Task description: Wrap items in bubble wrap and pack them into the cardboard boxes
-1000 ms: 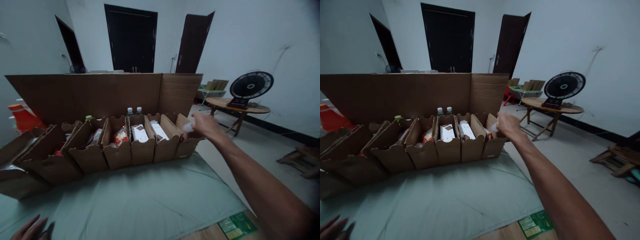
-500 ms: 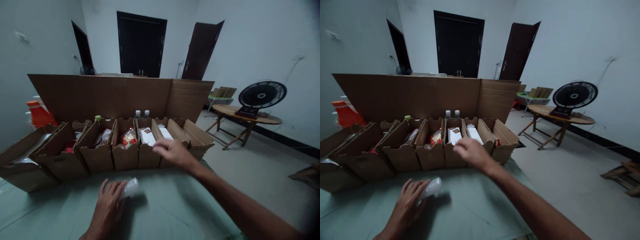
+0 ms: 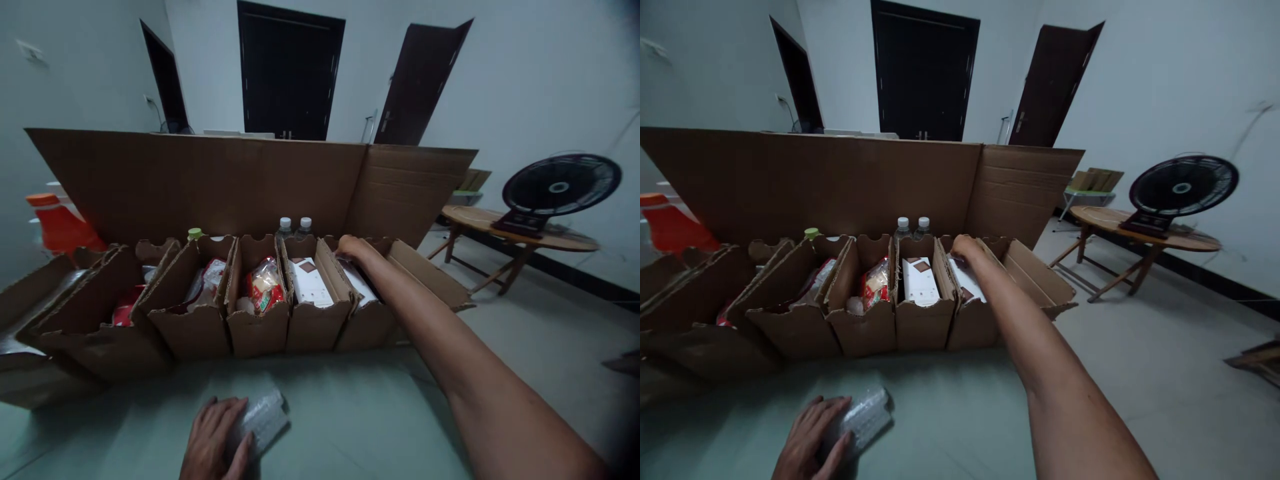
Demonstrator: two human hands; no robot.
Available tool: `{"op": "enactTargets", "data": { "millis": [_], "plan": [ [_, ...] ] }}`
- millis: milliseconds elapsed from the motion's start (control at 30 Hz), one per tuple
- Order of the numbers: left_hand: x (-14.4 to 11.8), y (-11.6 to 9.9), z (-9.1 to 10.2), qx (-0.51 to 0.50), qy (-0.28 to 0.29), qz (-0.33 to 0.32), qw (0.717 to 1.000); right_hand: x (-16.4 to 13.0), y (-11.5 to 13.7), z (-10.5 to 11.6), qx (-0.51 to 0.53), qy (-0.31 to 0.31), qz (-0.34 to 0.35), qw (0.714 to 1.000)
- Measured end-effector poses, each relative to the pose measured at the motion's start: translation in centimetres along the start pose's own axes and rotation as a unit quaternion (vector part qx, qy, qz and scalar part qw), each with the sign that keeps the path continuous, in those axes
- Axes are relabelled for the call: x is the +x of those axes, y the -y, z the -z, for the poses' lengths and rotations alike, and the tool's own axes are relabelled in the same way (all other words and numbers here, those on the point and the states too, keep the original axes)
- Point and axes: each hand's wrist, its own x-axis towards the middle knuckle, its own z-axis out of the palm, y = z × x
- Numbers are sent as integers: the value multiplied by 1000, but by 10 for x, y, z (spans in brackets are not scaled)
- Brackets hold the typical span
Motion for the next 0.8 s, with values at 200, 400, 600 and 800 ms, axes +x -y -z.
{"op": "enactTargets", "data": {
  "millis": [200, 400, 600, 800],
  "plan": [
    [11, -1, 3, -40, 6, -19, 999, -38, 3, 51, 27, -140, -70, 987],
    [21, -37, 46, -112, -51, 91, 988, -156, 14, 99, 120, -285, 32, 950],
    [23, -77, 97, -90, -128, 20, 987, -262, 70, 1, 331, -58, 236, 912],
    [23, -24, 99, -101, 9, 9, 995, -216, 91, -8, 160, 60, 256, 951]
  ]
}}
